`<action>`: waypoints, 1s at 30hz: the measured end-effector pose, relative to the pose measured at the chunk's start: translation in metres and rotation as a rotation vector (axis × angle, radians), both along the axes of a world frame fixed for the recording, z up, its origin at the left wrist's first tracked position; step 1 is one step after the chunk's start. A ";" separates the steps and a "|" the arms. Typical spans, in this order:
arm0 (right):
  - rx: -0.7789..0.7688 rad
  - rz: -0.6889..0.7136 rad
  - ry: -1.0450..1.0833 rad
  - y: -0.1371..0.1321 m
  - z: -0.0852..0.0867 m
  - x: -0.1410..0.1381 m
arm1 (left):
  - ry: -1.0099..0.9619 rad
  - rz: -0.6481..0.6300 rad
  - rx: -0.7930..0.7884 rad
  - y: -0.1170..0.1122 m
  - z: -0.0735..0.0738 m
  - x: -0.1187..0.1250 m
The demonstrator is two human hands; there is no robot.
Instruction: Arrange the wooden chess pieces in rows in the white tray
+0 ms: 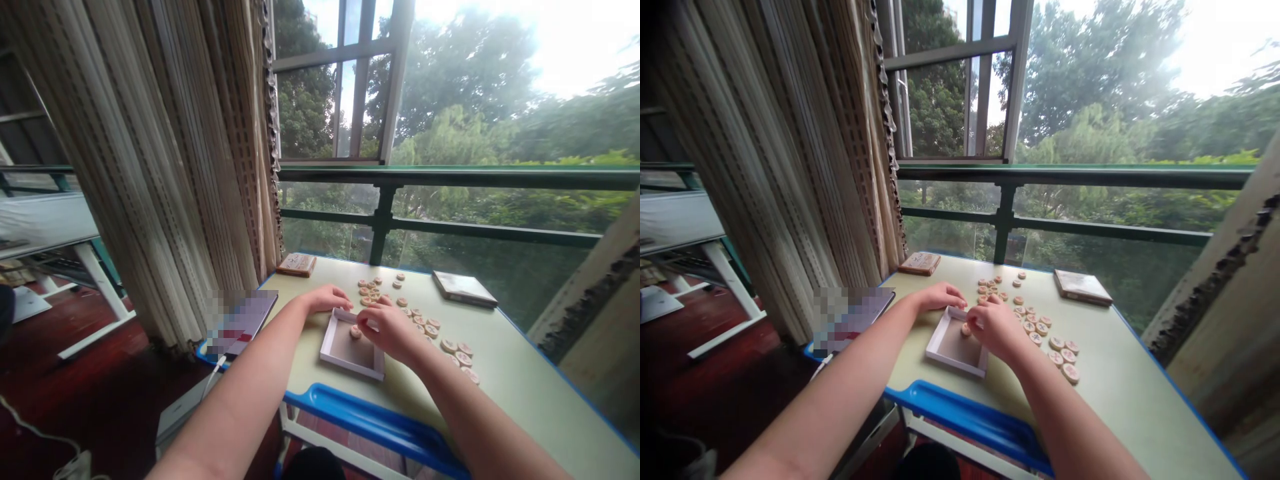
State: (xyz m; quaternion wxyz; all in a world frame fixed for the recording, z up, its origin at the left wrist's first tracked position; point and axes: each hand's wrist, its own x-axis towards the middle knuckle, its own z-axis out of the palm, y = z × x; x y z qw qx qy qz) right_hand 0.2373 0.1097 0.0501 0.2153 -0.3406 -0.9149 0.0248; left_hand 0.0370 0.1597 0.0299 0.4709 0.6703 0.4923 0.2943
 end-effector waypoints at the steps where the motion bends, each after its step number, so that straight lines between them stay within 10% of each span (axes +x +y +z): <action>1: -0.005 -0.011 0.030 0.003 0.000 0.001 | -0.017 0.008 0.000 0.000 -0.001 0.001; 8: -0.091 -0.496 0.006 0.034 0.000 0.025 | -0.031 0.196 0.042 0.005 -0.005 0.005; 14: -0.207 -0.665 -0.188 0.039 0.005 0.040 | 0.042 -0.040 0.047 -0.008 0.000 0.010; 22: -0.391 -1.078 -0.287 0.032 0.021 0.052 | 0.095 0.138 0.166 -0.002 -0.011 0.021; 30: -0.527 -0.910 -0.386 0.021 0.024 0.045 | -0.179 0.289 0.226 0.014 -0.018 0.029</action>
